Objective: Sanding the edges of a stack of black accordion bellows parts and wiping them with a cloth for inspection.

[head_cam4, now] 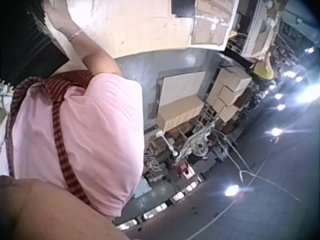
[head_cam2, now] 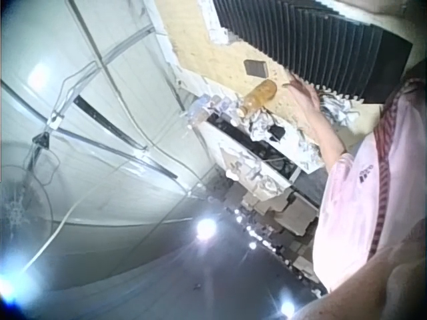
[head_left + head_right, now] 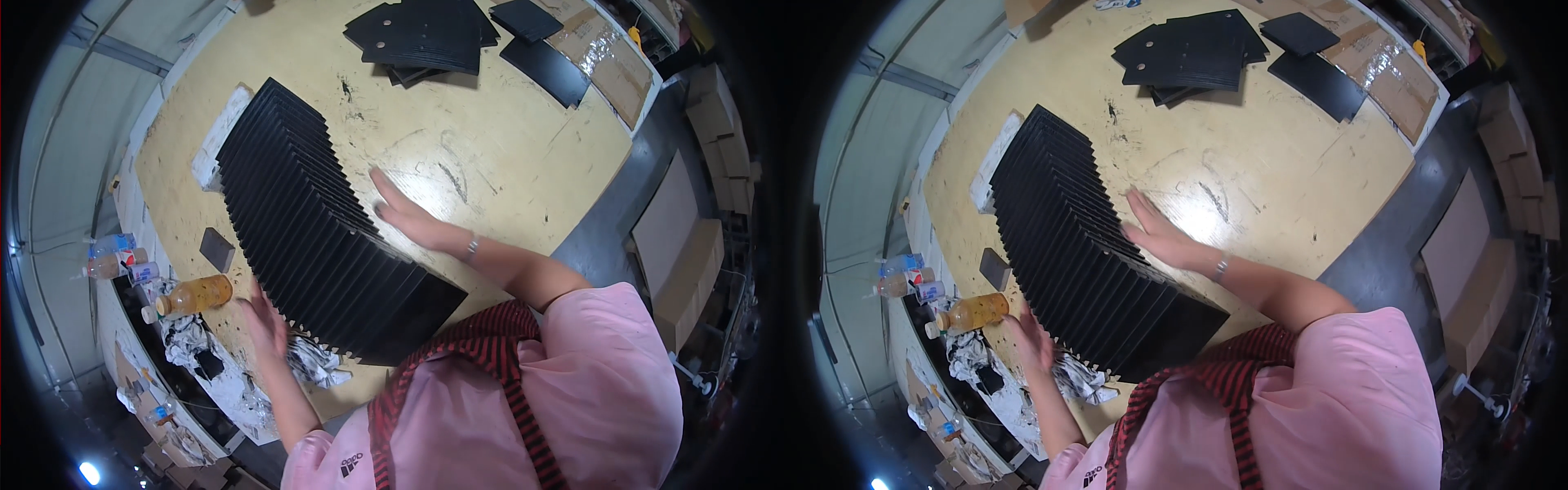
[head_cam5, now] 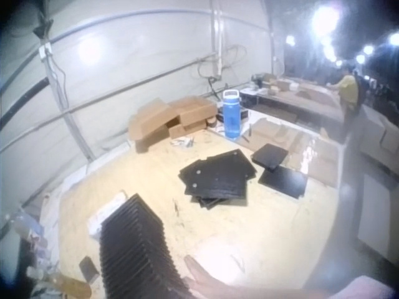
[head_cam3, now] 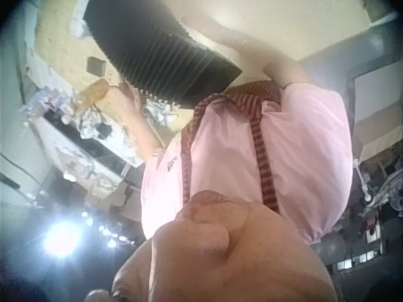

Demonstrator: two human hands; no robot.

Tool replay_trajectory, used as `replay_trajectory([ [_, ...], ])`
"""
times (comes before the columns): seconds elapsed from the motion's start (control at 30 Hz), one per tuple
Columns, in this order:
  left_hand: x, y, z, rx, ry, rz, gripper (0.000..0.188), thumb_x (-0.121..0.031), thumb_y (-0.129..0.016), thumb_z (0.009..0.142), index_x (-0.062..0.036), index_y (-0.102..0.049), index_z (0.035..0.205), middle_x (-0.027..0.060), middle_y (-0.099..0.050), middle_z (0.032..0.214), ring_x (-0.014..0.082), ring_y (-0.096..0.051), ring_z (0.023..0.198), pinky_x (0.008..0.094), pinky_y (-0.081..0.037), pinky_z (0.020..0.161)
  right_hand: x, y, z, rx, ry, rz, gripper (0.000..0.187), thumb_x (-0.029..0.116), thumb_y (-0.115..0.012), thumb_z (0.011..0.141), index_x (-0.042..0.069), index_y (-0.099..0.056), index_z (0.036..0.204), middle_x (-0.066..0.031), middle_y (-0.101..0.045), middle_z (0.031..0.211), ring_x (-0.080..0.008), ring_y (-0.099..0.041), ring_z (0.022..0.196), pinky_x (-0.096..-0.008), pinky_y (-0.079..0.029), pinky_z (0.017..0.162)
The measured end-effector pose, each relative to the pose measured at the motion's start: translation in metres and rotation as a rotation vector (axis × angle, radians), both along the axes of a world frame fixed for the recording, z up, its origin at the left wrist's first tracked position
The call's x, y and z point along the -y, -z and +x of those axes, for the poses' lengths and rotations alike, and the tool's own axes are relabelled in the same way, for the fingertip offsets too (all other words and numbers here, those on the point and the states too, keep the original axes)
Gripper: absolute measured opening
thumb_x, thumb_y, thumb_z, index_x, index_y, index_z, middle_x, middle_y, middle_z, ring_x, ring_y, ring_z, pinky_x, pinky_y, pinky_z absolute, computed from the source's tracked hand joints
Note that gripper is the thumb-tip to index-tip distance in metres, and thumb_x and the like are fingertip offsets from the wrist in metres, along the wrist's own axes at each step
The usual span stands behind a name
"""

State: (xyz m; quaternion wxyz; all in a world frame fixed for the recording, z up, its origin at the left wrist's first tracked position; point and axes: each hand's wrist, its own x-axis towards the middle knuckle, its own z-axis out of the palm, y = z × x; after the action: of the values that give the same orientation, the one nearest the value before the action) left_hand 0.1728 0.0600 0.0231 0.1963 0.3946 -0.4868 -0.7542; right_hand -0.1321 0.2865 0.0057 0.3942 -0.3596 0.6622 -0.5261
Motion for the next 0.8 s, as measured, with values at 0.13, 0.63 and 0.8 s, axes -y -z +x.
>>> replay_trajectory([
  [0.13,-0.069,-0.003,0.000,0.138,-0.275,0.141,0.087,-0.070,-0.040,0.097,-0.0056,-0.033,0.154,0.0115,-0.035,0.159,0.0291,-0.038,0.144,0.0422,-0.033,0.119,-0.040,0.019,0.049,0.199,-0.033,-0.107,0.085,0.050,-0.042,0.104,-0.005,-0.007,0.157,-0.0247,-0.003,0.166,-0.0326,-0.002,0.155,-0.0383,-0.009,0.126],
  [0.63,-0.005,-0.007,-0.032,0.226,-0.178,0.070,0.083,-0.061,-0.054,0.097,-0.0023,-0.036,0.152,0.0139,-0.041,0.156,0.0285,-0.042,0.141,0.0448,-0.036,0.116,0.029,0.004,0.067,-0.122,0.196,0.011,0.098,0.059,-0.044,0.099,-0.012,-0.005,0.154,-0.0318,-0.004,0.163,-0.0407,-0.003,0.154,-0.0442,-0.007,0.125],
  [0.8,-0.002,-0.022,-0.039,0.246,-0.050,0.114,0.076,-0.057,-0.054,0.098,-0.0046,-0.040,0.151,0.0128,-0.048,0.151,0.0292,-0.051,0.134,0.0462,-0.046,0.108,0.037,0.005,0.082,-0.133,0.196,0.015,0.103,0.064,-0.043,0.098,-0.011,-0.004,0.155,-0.0308,-0.002,0.164,-0.0392,0.001,0.154,-0.0456,-0.005,0.125],
])
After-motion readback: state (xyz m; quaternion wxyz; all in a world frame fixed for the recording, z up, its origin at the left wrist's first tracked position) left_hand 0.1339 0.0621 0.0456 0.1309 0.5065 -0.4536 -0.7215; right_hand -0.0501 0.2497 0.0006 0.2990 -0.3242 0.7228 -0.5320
